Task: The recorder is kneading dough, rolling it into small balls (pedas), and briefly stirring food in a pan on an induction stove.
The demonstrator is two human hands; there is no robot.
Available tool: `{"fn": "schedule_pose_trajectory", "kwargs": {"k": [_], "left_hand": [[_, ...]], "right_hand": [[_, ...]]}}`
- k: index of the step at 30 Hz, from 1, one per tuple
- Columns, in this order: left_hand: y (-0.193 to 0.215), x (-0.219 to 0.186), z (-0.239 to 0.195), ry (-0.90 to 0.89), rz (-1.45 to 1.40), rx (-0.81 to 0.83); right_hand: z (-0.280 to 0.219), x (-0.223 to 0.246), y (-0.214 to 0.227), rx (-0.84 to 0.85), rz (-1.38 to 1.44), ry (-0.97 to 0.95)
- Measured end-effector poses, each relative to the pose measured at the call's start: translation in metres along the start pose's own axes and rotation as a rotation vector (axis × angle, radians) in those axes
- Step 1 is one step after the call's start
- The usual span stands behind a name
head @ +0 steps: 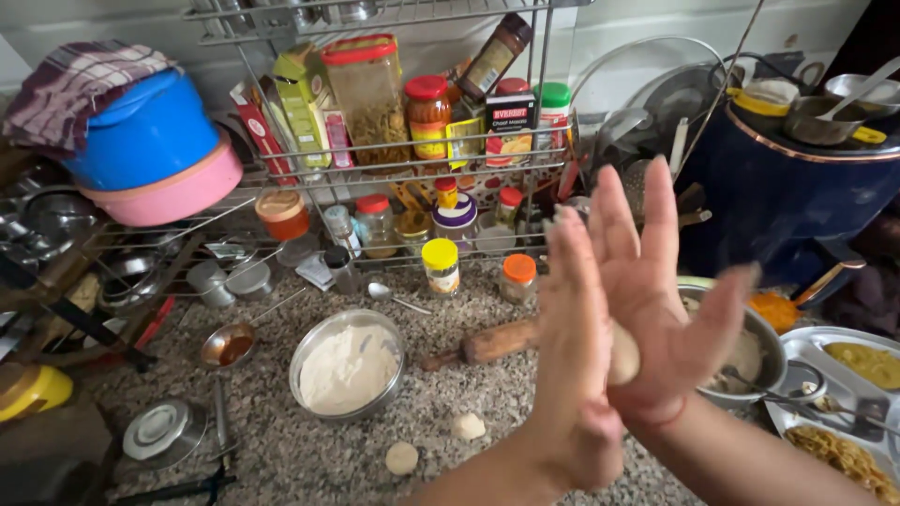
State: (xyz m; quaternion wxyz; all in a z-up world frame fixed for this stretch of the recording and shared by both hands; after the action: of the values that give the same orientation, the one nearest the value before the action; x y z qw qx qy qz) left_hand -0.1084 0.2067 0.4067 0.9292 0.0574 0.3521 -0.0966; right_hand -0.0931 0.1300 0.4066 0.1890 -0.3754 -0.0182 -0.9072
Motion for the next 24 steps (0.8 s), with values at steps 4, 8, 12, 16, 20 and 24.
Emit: {"fn": "schedule_pose_trajectory", "kwargs": {"k": [4,8,12,16,20,24], "left_hand": [[0.008,0.003,0.02,0.033,-0.204,0.065],[-0.002,0.007,0.006,0.005,-0.412,0.021],[0.01,0.021,0.025,-0.109,-0.696,-0.168],[0.002,0.006,0.014,0.019,-0.566,-0.215],[0.008,-0.004,0.024,-0.082,-0.634,-0.332],[-0.013,0.017,-0.001,-0.074,-0.709,-0.217]], "right_hand": [[-0.021,0.001,-0.011,0.03,0.098,-0.145],[-0.001,-0.014,0.004,-0.058,0.133,-0.193],[-0.03,-0.016,-0.013,-0.006,0.212,-0.255],[-0.023,-0.03,0.002,0.011,0.18,-0.305],[-0.029,-0.03,-0.014,-0.097,1.492,-0.24],[-0.013,-0.061,0.023,-0.051,0.101,-0.275]]}}
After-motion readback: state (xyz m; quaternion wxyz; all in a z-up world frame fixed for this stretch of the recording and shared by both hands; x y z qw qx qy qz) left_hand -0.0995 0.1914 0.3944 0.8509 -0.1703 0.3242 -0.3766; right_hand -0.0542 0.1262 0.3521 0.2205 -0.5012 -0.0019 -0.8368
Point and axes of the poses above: each hand's wrist, its own z-axis towards the middle knuckle, its own y-axis out of the back of the hand, x = y × z, the point moved 4 cm from there along z, towards the middle knuckle, and after that the axes turned 10 degrees about -z, right-handed, at the moved point
